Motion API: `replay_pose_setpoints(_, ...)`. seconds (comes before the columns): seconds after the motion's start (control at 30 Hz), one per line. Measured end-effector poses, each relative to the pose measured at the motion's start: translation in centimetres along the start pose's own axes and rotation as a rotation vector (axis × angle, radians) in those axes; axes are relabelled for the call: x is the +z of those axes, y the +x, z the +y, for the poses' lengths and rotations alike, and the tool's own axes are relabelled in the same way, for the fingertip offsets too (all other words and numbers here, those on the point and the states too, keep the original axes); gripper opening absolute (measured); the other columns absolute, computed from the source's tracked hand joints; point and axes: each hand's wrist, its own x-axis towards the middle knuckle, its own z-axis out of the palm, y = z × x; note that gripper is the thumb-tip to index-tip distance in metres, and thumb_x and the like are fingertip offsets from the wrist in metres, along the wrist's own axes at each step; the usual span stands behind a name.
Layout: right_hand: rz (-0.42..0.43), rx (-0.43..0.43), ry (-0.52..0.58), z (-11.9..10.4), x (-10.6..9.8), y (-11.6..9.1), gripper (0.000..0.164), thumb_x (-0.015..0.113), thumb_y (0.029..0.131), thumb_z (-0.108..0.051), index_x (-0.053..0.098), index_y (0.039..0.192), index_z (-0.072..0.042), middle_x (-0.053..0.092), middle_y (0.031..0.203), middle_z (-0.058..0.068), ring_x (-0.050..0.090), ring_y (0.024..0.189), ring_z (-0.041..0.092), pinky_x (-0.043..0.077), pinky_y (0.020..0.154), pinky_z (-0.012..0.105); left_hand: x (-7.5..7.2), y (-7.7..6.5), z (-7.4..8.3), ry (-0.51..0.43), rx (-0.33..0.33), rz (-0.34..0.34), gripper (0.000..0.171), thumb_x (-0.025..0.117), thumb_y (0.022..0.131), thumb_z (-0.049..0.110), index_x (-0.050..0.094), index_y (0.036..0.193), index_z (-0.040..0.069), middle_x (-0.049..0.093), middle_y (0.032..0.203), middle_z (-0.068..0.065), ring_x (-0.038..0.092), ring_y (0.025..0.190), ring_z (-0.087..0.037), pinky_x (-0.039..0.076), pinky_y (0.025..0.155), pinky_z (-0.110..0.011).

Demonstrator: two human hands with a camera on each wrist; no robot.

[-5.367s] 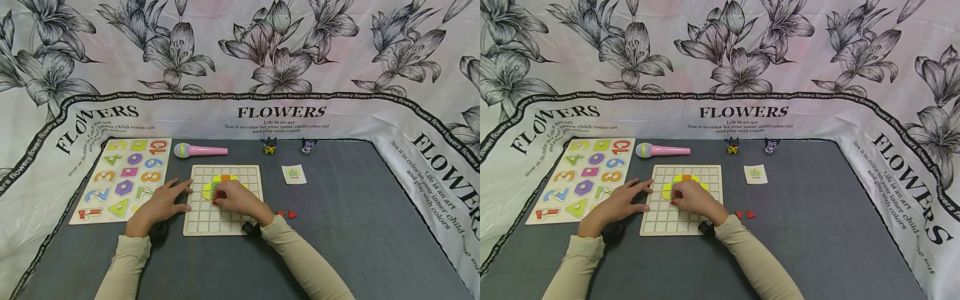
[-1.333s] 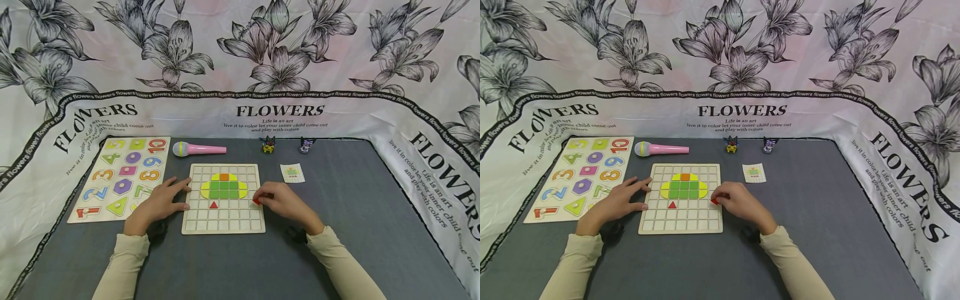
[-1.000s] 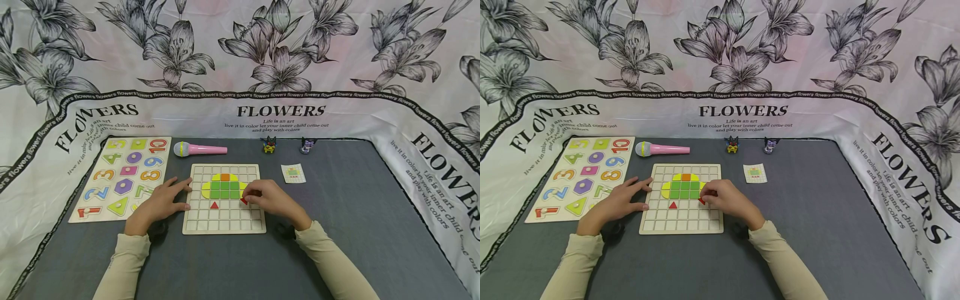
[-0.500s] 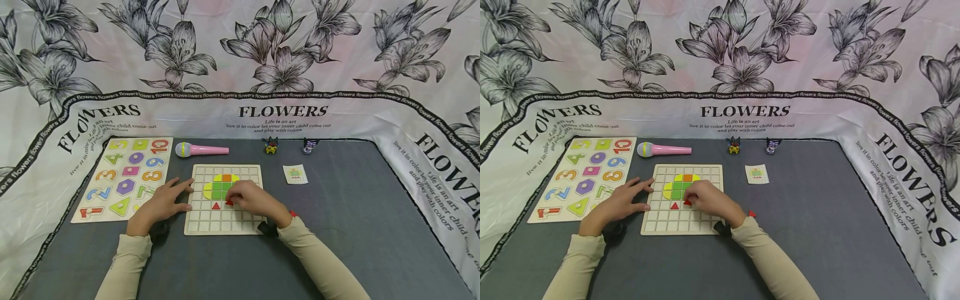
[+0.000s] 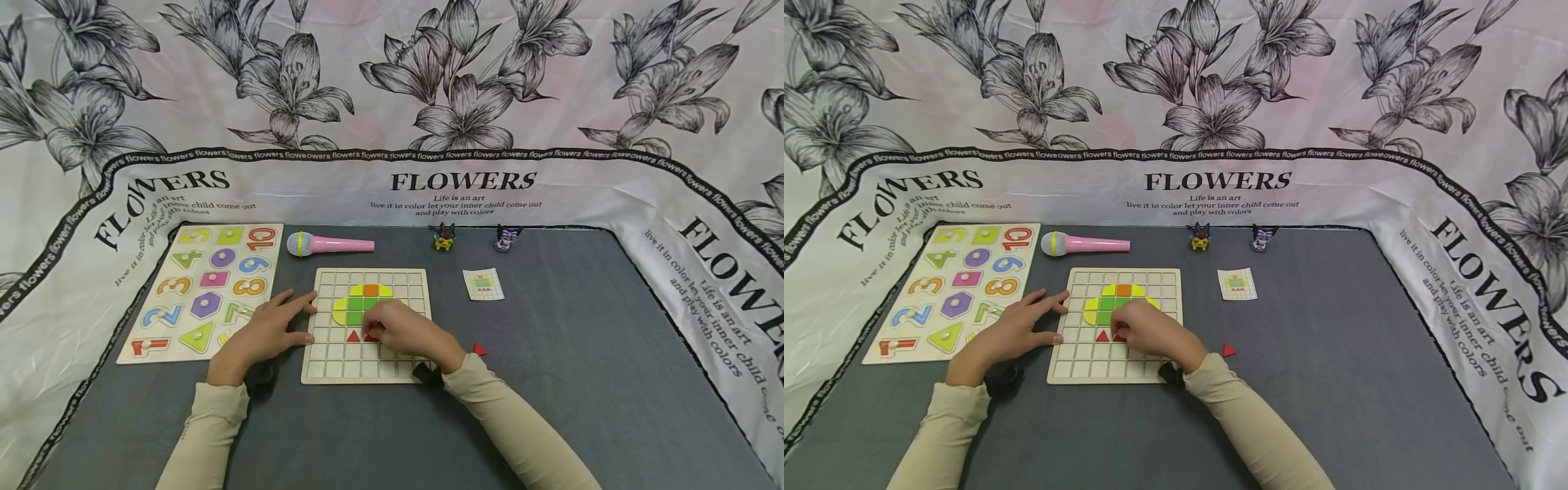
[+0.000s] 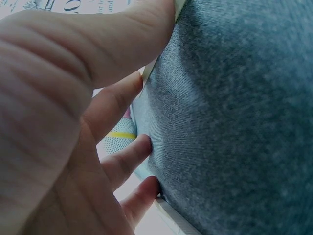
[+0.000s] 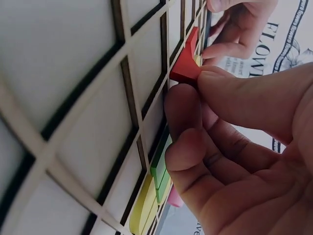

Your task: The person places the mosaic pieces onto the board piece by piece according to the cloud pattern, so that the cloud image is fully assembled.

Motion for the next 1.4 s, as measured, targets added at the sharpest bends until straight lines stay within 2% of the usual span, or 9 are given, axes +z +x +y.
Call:
replay_pose_setpoints(0.3, -0.011, 0.042, -0.099, -0.7, 0.3, 0.0, 0.018, 0.067, 0.1, 0.007, 0.077, 0.091, -0.006, 0.065, 0.088, 0.002, 0.058, 0.083, 0.019, 0.054, 0.08, 0.034, 0.1, 0.1, 0.1, 0.001, -0.004, 0.0, 0.082, 0.083, 0.097, 0.027, 0.041, 0.165, 0.007, 0.064, 0.148, -0.012, 0.019, 0.157, -0.053, 0.016, 0.12, -0.077)
replay_pose_setpoints(0.4, -0.013, 0.039, -0.116, -0.7, 0.4, 0.0, 0.019, 0.067, 0.099, 0.008, 0.077, 0.091, -0.006, 0.066, 0.087, 0.003, 0.059, 0.082, 0.019, 0.055, 0.081, 0.034, 0.1, 0.2, 0.2, 0.003, 0.001, -0.003, 0.082, 0.082, 0.097, 0.027, 0.041, 0.165, 0.007, 0.064, 0.148, -0.012, 0.019, 0.157, -0.053, 0.016, 0.12, -0.077)
replay_pose_setpoints(0.63, -0.009, 0.03, -0.073, -0.4, 0.2, -0.3, 0.02, 0.066, 0.097, 0.01, 0.079, 0.098, -0.005, 0.073, 0.092, 0.004, 0.061, 0.084, 0.018, 0.055, 0.08, 0.031, 0.1, 0.1, 0.2, 0.001, 0.011, 0.009, 0.081, 0.083, 0.097, 0.026, 0.042, 0.164, 0.006, 0.064, 0.148, -0.013, 0.021, 0.156, -0.053, 0.018, 0.119, -0.078)
replay_pose_setpoints(0.83, 0.059, 0.073, -0.014, -0.2, -0.4, -1.5, 0.018, 0.066, 0.098, 0.007, 0.076, 0.111, 0.0, 0.072, 0.097, 0.006, 0.061, 0.084, 0.017, 0.055, 0.079, 0.033, -0.1, -0.2, 0.2, -0.001, 0.038, 0.027, 0.081, 0.083, 0.097, 0.025, 0.042, 0.163, 0.003, 0.065, 0.145, -0.012, 0.022, 0.155, -0.055, 0.018, 0.118, -0.078)
replay_pose_setpoints(1.13, 0.177, 0.059, -0.037, 0.2, -1.7, -3.8, 0.01, 0.07, 0.098, 0.004, 0.075, 0.106, -0.001, 0.071, 0.096, 0.006, 0.063, 0.085, 0.017, 0.056, 0.078, 0.032, -0.1, -0.2, 0.1, 0.007, 0.034, 0.03, 0.081, 0.083, 0.096, 0.024, 0.042, 0.163, 0.003, 0.066, 0.144, -0.013, 0.022, 0.155, -0.055, 0.018, 0.118, -0.078)
replay_pose_setpoints(1.4, 0.251, 0.131, 0.05, 1.0, -2.6, -6.6, 0.009, 0.074, 0.098, 0.001, 0.074, 0.106, -0.001, 0.07, 0.095, 0.004, 0.062, 0.083, 0.014, 0.056, 0.072, 0.032, 0.1, -0.2, 0.3, 0.009, 0.02, 0.017, 0.081, 0.083, 0.097, 0.025, 0.042, 0.163, 0.003, 0.065, 0.146, -0.014, 0.021, 0.155, -0.055, 0.017, 0.119, -0.078)
